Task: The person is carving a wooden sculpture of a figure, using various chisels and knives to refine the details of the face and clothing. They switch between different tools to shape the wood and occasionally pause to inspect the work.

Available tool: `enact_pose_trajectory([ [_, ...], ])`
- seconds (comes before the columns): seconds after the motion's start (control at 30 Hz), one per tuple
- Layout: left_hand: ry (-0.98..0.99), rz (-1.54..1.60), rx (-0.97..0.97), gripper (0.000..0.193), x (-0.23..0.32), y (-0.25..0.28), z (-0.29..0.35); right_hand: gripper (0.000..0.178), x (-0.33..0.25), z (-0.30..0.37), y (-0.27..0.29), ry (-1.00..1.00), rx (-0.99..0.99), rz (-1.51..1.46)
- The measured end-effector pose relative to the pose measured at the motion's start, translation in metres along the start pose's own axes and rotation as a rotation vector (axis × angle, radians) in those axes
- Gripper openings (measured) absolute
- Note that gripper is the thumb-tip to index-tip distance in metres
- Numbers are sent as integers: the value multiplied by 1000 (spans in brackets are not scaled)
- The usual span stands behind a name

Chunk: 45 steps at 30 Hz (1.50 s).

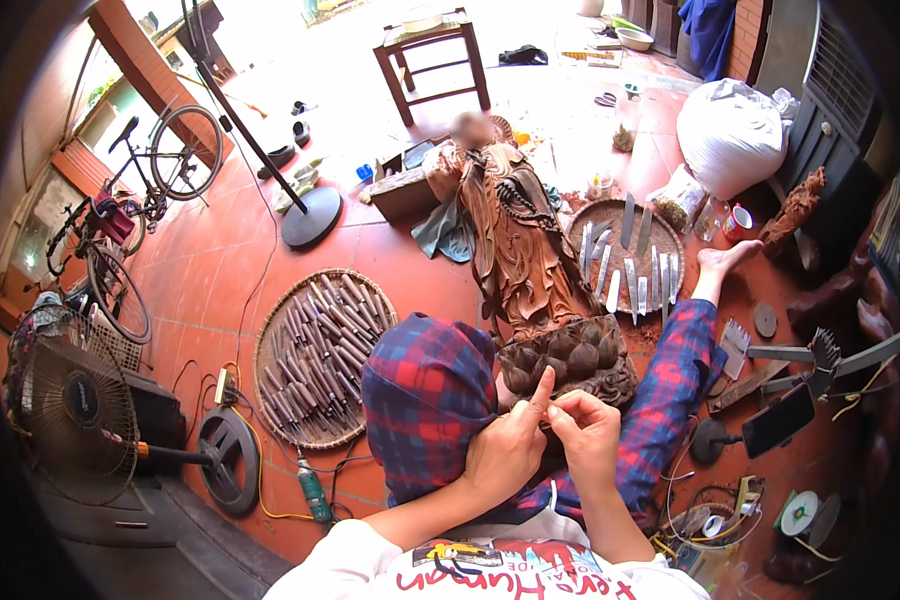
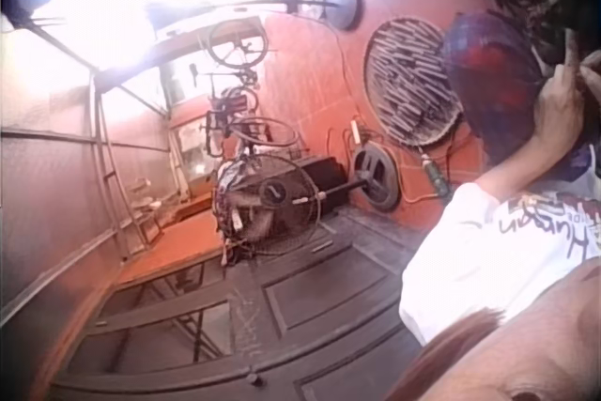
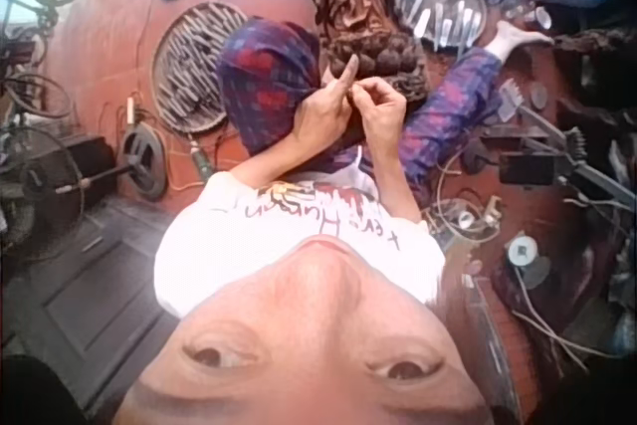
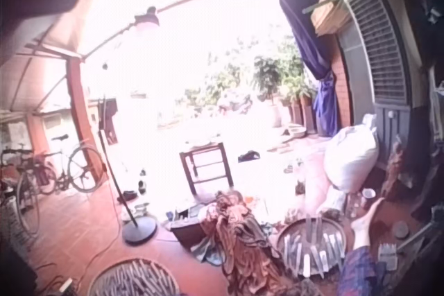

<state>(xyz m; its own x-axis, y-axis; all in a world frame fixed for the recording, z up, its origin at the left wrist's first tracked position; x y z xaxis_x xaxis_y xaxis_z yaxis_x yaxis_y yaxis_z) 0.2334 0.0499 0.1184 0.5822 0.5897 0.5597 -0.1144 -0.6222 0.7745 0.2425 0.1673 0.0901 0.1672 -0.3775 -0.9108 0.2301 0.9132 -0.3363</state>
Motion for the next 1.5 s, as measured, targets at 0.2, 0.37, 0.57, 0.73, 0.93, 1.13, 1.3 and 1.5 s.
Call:
enact_pose_trajectory([
  [0.2,-6,12,20,86,-2,1,1,7,-4,3,-2,-30,-44,2],
  [0.37,-16,-21,-1,77,0,2,0,9,0,1,2,-47,-40,79],
  [0.57,-18,-37,-4,79,-3,-1,1,4,5,-1,1,-2,26,161],
  [0.73,-24,-40,-5,82,-3,-1,2,5,1,-1,-2,58,65,186],
  [0.93,-8,-30,-30,79,-3,-1,1,5,4,-2,-2,72,108,157],
  [1.13,-10,-7,-12,77,-3,1,1,6,-1,0,-1,52,5,120],
  [1.3,-26,-26,-26,78,-3,0,0,6,-12,-2,1,111,19,323],
  [1.5,-25,-45,-29,82,-2,-1,1,4,-12,-1,-2,196,89,400],
])
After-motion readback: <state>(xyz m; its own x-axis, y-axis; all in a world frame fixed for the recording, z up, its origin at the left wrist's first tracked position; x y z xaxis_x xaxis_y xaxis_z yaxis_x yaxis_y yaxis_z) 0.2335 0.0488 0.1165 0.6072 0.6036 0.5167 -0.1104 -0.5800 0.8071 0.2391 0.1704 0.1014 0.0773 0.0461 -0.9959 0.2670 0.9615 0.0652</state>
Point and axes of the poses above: each hand's wrist, its own z-axis away from the middle knuckle, its own y-axis out of the back of the hand, x = y × z, the point moved 5 cm from there along -z, towards the middle knuckle, and after that the axes turned 9 degrees about -y, right-handed, at the moved point
